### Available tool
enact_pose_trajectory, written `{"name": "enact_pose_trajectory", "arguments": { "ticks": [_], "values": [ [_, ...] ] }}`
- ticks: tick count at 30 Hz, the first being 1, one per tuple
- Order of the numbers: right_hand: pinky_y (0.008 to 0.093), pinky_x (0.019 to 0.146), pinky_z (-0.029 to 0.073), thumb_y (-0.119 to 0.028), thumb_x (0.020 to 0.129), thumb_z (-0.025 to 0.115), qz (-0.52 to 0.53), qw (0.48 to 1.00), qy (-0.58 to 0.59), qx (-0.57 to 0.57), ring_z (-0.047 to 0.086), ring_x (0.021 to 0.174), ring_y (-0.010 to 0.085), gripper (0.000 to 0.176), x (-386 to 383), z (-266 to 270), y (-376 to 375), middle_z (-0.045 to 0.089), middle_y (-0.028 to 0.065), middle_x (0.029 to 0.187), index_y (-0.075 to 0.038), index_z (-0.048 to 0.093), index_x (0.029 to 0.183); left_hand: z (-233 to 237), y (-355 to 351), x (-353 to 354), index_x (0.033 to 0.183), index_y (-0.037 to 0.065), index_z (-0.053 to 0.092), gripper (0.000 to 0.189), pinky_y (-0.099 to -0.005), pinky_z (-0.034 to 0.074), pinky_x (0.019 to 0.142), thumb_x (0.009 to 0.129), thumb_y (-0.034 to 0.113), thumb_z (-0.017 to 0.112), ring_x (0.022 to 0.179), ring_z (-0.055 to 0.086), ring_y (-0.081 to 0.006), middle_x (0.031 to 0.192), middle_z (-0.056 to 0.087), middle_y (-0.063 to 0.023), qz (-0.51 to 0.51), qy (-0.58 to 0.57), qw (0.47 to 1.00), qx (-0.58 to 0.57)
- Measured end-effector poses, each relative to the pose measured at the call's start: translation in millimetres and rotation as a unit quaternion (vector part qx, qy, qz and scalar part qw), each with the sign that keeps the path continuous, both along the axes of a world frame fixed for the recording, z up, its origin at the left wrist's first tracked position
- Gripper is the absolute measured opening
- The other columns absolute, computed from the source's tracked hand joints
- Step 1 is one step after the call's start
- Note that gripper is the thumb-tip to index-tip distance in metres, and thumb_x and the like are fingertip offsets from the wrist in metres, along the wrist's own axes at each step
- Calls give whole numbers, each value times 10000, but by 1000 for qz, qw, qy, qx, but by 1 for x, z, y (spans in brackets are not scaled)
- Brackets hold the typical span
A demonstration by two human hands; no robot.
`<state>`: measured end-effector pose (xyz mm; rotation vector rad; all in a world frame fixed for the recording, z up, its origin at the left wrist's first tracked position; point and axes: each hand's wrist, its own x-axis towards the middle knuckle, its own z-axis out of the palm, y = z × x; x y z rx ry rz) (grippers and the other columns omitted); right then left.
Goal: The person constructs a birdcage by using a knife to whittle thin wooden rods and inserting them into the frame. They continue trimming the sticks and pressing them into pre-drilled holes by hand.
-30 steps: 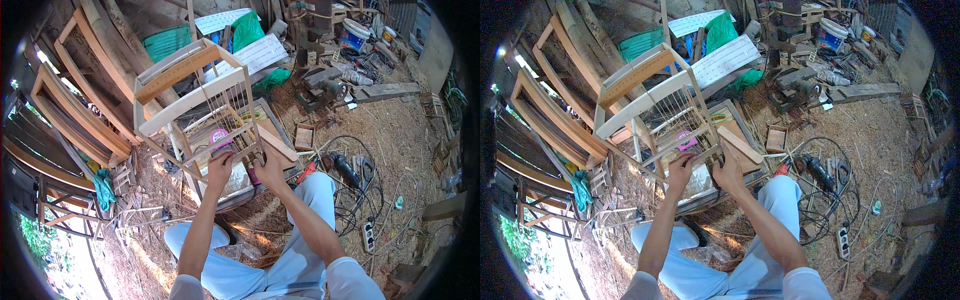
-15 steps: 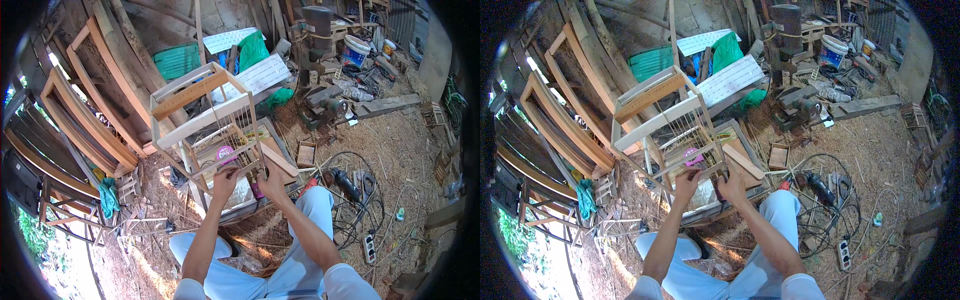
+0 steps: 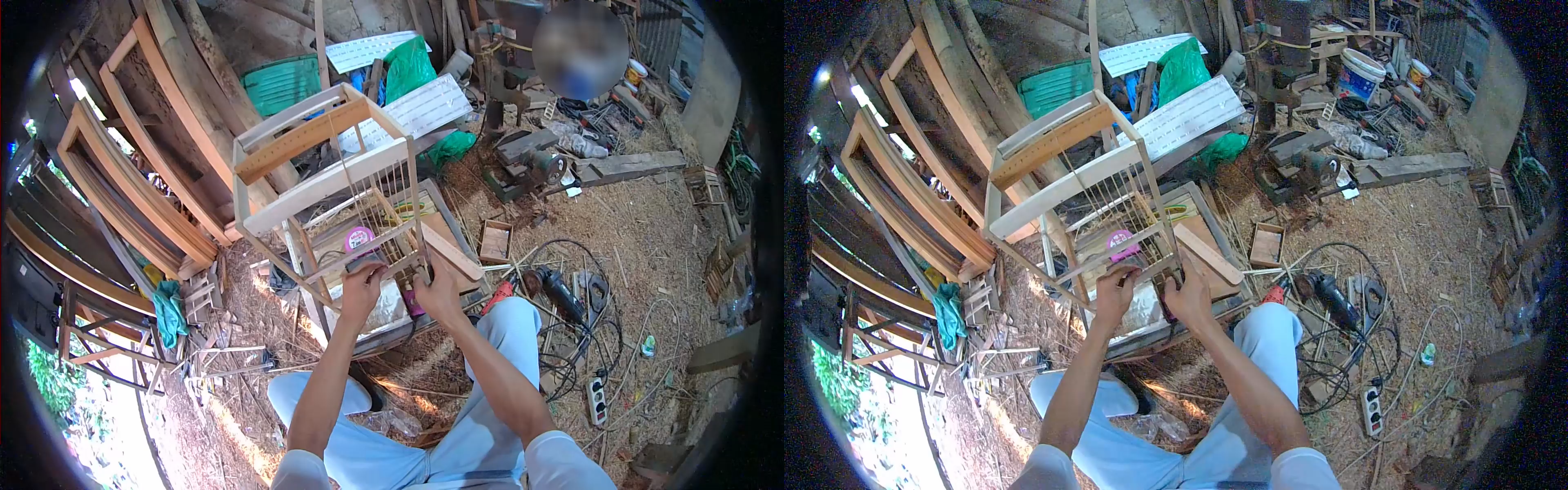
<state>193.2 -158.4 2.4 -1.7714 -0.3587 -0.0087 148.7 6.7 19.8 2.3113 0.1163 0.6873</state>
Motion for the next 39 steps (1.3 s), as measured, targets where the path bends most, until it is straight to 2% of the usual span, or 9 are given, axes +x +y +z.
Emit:
{"name": "enact_pose_trajectory", "arguments": {
  "ticks": [6,9,13,19,22,27,29,33,39],
  "values": [
    [440,989,384,-123,783,555,-12,996,-83,-2,502,1148,437,582,11,-17,4,548,303,1186,7,426,1336,4,7,-10,908,11,677,114,-352,495,760,811,60,643,849,644,-307,903,673,-148,-26,-8,998,60],
    [424,971,398,-113,818,548,-14,999,-45,17,521,1134,413,509,20,-15,8,564,284,1170,10,457,1303,48,-19,-34,905,8,653,103,-387,476,770,808,41,638,841,602,-311,896,640,-130,78,-166,971,151],
    [399,937,418,-81,853,548,-23,994,-38,96,553,1092,378,396,26,-15,23,596,240,1119,8,514,1237,100,-22,-19,962,32,627,153,-396,440,818,822,92,632,952,557,-311,982,605,-147,120,-166,949,241],
    [348,820,467,-4,824,578,-63,991,-44,111,624,888,293,331,24,5,29,642,186,946,1,575,1155,121,20,9,930,15,603,129,-399,491,664,834,99,619,696,632,-328,762,643,-171,23,-23,998,62],
    [318,742,489,59,768,540,-19,988,-145,41,645,778,258,340,32,36,18,660,154,838,5,614,1096,142,36,10,923,-24,592,112,-314,499,575,845,51,620,688,644,-158,759,643,-119,2,-84,996,39],
    [291,758,488,70,748,548,25,980,-138,138,662,834,196,354,43,90,23,684,152,903,4,632,1086,182,65,-2,925,-52,571,103,-273,530,556,891,44,583,685,620,-135,790,635,-112,29,-115,993,-22],
    [260,781,486,10,845,592,80,986,-102,101,626,878,122,256,31,120,14,683,99,937,19,634,1098,185,71,-11,931,-39,581,71,-305,525,592,864,-17,583,687,660,-189,771,660,-138,11,-135,975,-175],
    [262,761,490,57,788,589,103,978,-118,139,627,829,120,293,15,121,16,689,105,901,31,635,1076,182,77,-30,945,-38,569,70,-277,534,527,904,18,561,668,627,-122,743,642,-96,47,-161,971,-169],
    [258,785,487,29,833,603,110,978,-112,139,613,884,116,260,-12,117,7,672,90,961,33,624,1092,176,68,-45,940,-40,575,100,-281,539,515,913,56,562,611,637,-136,740,665,-110,26,-212,947,-240]
  ]
}}
